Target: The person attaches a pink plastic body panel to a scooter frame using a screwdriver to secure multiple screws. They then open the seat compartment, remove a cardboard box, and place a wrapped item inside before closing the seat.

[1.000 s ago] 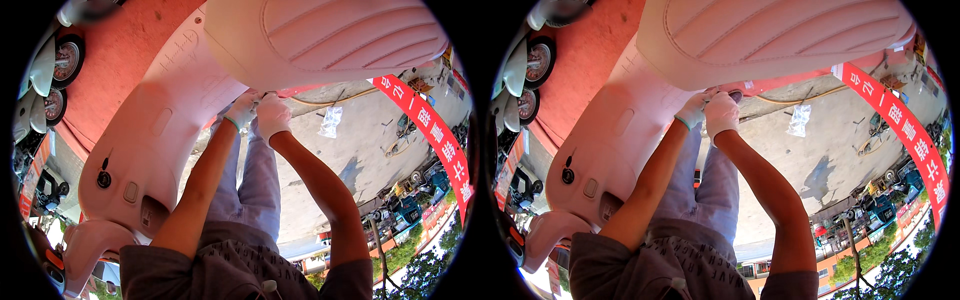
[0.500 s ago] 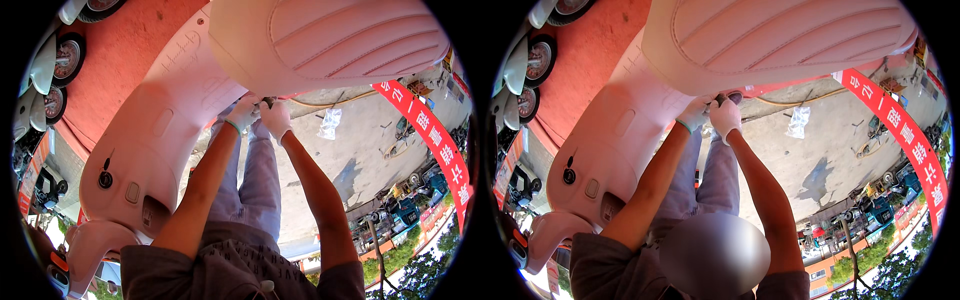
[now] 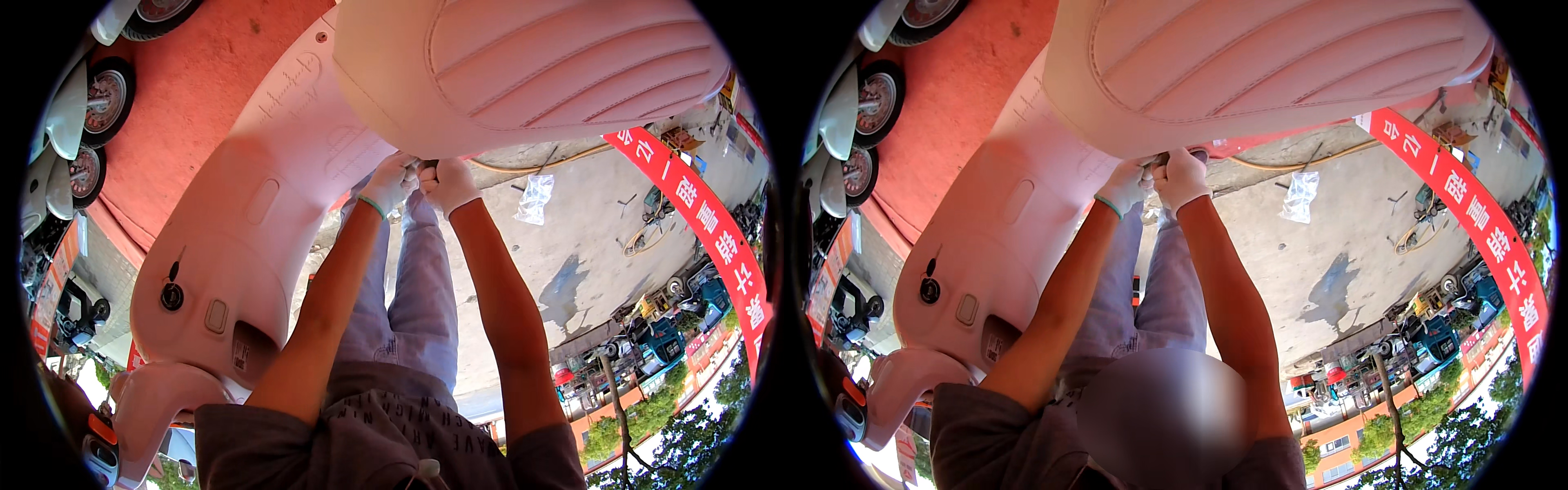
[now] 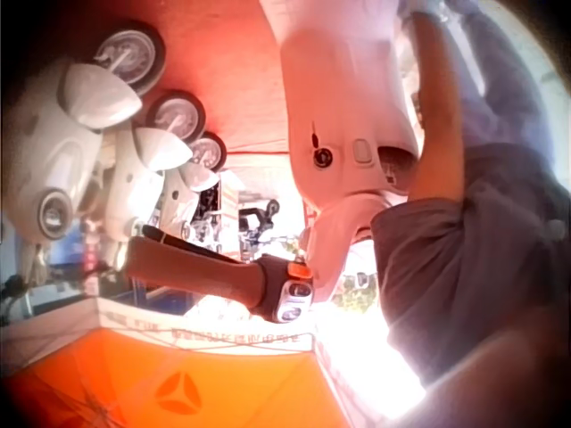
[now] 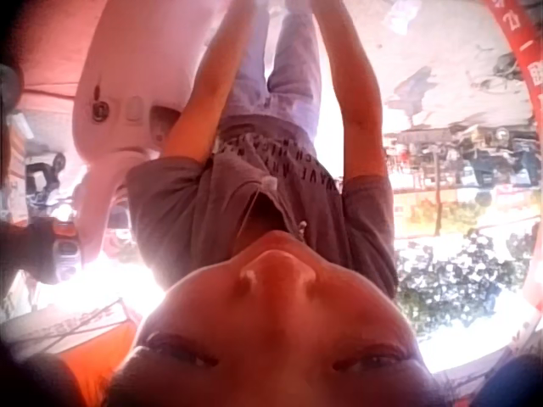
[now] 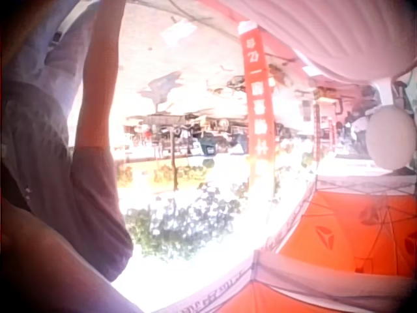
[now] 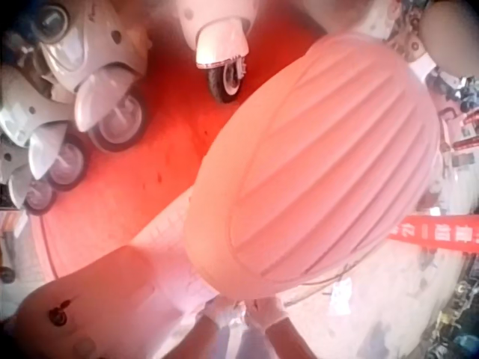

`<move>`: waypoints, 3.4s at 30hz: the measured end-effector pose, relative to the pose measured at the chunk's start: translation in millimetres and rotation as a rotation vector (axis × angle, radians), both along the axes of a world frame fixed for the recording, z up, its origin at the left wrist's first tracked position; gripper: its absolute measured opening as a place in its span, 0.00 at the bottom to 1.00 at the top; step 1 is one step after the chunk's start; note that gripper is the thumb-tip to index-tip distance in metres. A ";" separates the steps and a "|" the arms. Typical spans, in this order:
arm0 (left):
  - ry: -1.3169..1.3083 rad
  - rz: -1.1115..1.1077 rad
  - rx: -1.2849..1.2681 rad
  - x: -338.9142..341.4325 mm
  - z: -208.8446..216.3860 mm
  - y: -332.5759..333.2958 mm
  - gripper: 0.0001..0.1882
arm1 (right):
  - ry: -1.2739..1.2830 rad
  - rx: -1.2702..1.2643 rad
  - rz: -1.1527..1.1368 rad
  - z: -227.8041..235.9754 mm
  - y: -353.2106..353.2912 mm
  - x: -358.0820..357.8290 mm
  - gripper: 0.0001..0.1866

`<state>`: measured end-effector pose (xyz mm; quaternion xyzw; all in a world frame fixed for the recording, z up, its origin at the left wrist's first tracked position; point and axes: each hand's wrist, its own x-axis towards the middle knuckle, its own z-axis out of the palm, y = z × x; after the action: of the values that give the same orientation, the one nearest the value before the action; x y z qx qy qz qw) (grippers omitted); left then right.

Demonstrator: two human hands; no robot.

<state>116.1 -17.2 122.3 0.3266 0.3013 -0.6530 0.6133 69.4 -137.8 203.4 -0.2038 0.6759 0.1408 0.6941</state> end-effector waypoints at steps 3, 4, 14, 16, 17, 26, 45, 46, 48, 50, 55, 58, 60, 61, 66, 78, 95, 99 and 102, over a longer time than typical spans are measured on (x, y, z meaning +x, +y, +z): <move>-0.094 -0.012 0.134 0.4 21.0 -15.0 0.11 | -0.022 0.115 0.033 9.5 -16.9 9.7 0.10; -0.149 -0.014 0.234 -0.5 32.7 -22.7 0.13 | 0.016 -0.187 0.544 7.4 -15.4 5.1 0.09; -0.442 -0.041 0.359 6.8 65.4 28.0 0.14 | 0.065 0.022 0.134 5.7 3.5 -11.0 0.10; -0.433 0.034 0.271 10.5 74.6 35.2 0.13 | -0.013 -0.224 0.386 3.2 14.7 -8.4 0.11; -0.431 0.073 0.226 12.7 79.4 36.1 0.13 | 0.074 -0.238 0.532 3.3 16.5 -3.1 0.10; -0.528 0.321 0.362 8.1 148.4 32.9 0.12 | 0.046 -0.711 1.525 16.7 9.6 17.2 0.11; -0.383 1.057 0.498 -166.0 195.2 16.3 0.12 | -0.187 -0.476 1.692 -2.9 -29.8 9.6 0.11; -0.410 1.057 0.521 -178.5 194.0 18.9 0.12 | -0.064 -0.332 1.294 -6.4 -35.1 19.2 0.12; -0.439 1.033 0.567 -197.2 191.8 33.1 0.12 | 0.020 -0.182 1.164 2.7 -34.0 34.0 0.09; -0.416 0.985 0.613 -208.9 194.0 43.7 0.13 | 0.050 -0.182 1.363 13.3 -24.2 36.5 0.07; -0.404 1.118 0.556 -213.3 199.1 55.0 0.13 | -0.277 -0.828 2.751 11.5 -16.6 22.4 0.10; -0.410 1.183 0.605 -226.8 199.0 54.7 0.12 | -0.309 -0.939 2.728 9.2 -1.3 14.1 0.11; -0.391 1.235 0.637 -234.2 202.4 51.8 0.12 | -0.337 -1.004 2.709 5.9 5.6 10.0 0.13; -0.377 1.262 0.624 -234.1 204.2 42.3 0.13 | -0.164 -0.703 2.187 -22.4 -17.4 24.1 0.11; -0.318 1.382 0.635 -250.6 203.4 27.9 0.12 | 0.152 -0.244 1.666 -16.6 -14.5 45.5 0.14; -0.184 1.621 0.702 -216.4 207.1 -44.1 0.11 | -0.610 -0.930 3.203 -21.9 -31.5 34.7 0.17; 0.000 2.055 0.128 -136.1 121.1 -7.0 0.09 | -1.033 -0.277 2.665 211.6 -10.7 153.4 0.14; -0.033 2.184 -0.181 -72.1 126.1 -15.5 0.09 | -0.989 -0.181 2.581 252.8 -46.0 201.2 0.13; 0.005 2.237 -0.346 -37.7 128.8 -26.5 0.09 | -0.931 -0.189 2.569 251.2 -60.0 224.1 0.14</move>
<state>78.5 -43.6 251.1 -0.2171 0.3311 0.2289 0.8893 293.5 -197.8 454.6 -0.7558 -0.2739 0.5523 0.2206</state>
